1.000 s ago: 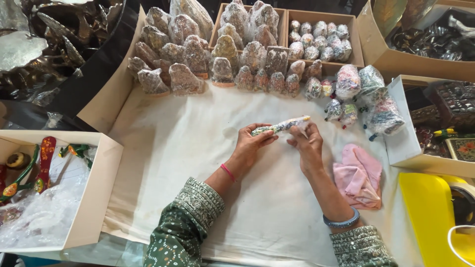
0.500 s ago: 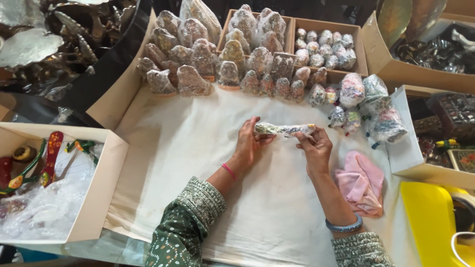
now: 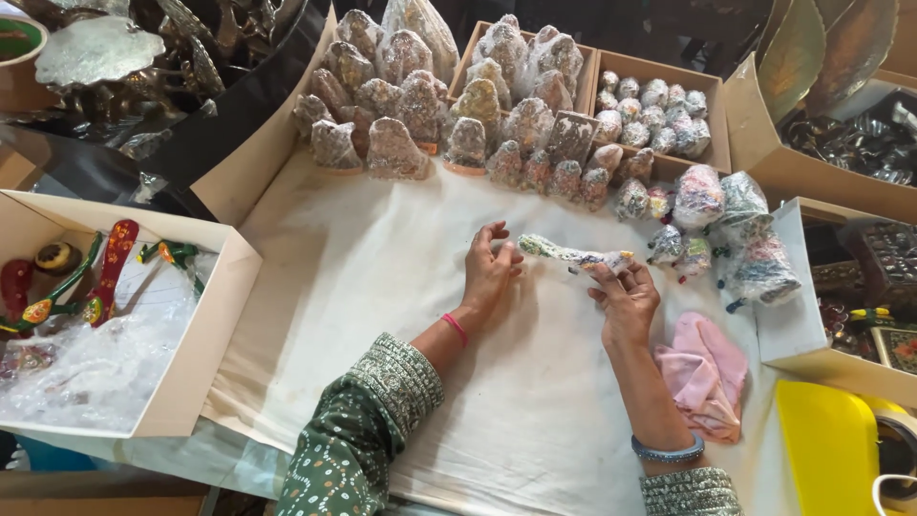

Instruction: The person cleans and wipes several small hand-painted animal figurines using a pink cloth, handling each figurine individually and placing them into a white box.

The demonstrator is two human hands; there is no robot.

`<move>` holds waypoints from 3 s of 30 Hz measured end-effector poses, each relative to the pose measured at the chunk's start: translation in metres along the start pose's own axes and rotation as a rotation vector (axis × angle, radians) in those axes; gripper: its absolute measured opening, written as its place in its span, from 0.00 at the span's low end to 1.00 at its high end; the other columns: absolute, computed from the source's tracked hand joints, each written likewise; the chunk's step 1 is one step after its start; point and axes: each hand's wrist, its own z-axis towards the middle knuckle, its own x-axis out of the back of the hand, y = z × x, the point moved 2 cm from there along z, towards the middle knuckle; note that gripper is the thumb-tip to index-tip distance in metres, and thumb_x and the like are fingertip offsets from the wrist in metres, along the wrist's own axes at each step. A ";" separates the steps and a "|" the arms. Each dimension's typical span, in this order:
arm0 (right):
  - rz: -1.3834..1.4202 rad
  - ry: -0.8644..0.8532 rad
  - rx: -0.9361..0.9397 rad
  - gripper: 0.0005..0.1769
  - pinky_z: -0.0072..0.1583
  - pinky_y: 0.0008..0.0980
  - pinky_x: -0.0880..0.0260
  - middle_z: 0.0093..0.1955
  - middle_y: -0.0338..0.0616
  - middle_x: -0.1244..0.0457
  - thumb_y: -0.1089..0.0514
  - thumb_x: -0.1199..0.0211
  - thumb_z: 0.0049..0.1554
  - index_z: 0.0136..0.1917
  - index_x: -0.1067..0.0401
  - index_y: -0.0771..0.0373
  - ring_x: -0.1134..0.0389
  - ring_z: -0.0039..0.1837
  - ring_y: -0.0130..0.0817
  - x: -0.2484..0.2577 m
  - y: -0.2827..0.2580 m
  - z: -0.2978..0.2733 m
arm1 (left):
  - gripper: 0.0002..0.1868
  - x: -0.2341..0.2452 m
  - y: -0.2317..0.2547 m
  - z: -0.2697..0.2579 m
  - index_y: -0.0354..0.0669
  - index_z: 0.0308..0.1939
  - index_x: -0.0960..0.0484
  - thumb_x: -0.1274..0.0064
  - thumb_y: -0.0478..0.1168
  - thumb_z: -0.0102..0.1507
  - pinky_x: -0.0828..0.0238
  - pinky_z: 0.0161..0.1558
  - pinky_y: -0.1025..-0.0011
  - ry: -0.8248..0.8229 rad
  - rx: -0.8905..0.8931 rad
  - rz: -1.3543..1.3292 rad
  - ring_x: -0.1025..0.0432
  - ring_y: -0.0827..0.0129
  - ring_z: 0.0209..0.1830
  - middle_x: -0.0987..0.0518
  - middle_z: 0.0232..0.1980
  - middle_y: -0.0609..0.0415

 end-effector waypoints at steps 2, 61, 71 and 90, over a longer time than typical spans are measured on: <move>0.046 -0.002 -0.010 0.17 0.45 0.27 0.28 0.52 0.37 0.29 0.61 0.29 0.56 0.55 0.32 0.56 0.26 0.52 0.28 0.001 0.000 0.000 | 0.24 0.001 -0.022 0.011 0.36 0.69 0.34 0.55 0.36 0.69 0.18 0.42 0.68 -0.026 0.003 -0.027 0.22 0.67 0.45 0.28 0.62 0.49; -0.543 0.005 0.495 0.24 0.56 0.30 0.28 0.66 0.46 0.38 0.58 0.33 0.58 0.67 0.30 0.64 0.35 0.64 0.32 -0.025 -0.058 -0.038 | 0.14 -0.003 0.020 -0.009 0.36 0.51 0.15 0.41 0.41 0.66 0.25 0.30 0.72 -0.435 -0.204 0.439 0.27 0.75 0.27 0.16 0.32 0.53; -1.028 -0.339 0.913 0.23 0.70 0.42 0.41 0.62 0.41 0.34 0.61 0.27 0.48 0.58 0.23 0.57 0.39 0.71 0.46 -0.047 -0.060 -0.048 | 0.13 -0.008 0.012 -0.012 0.32 0.46 0.14 0.42 0.41 0.67 0.28 0.26 0.77 -0.555 -0.019 0.378 0.27 0.80 0.24 0.18 0.29 0.57; -0.988 -0.280 0.858 0.10 0.58 0.38 0.38 0.46 0.31 0.33 0.69 0.31 0.47 0.40 0.24 0.56 0.35 0.60 0.37 -0.043 -0.050 -0.040 | 0.21 -0.011 0.011 -0.015 0.30 0.49 0.15 0.43 0.49 0.68 0.24 0.28 0.77 -0.585 0.260 0.088 0.25 0.78 0.26 0.17 0.33 0.54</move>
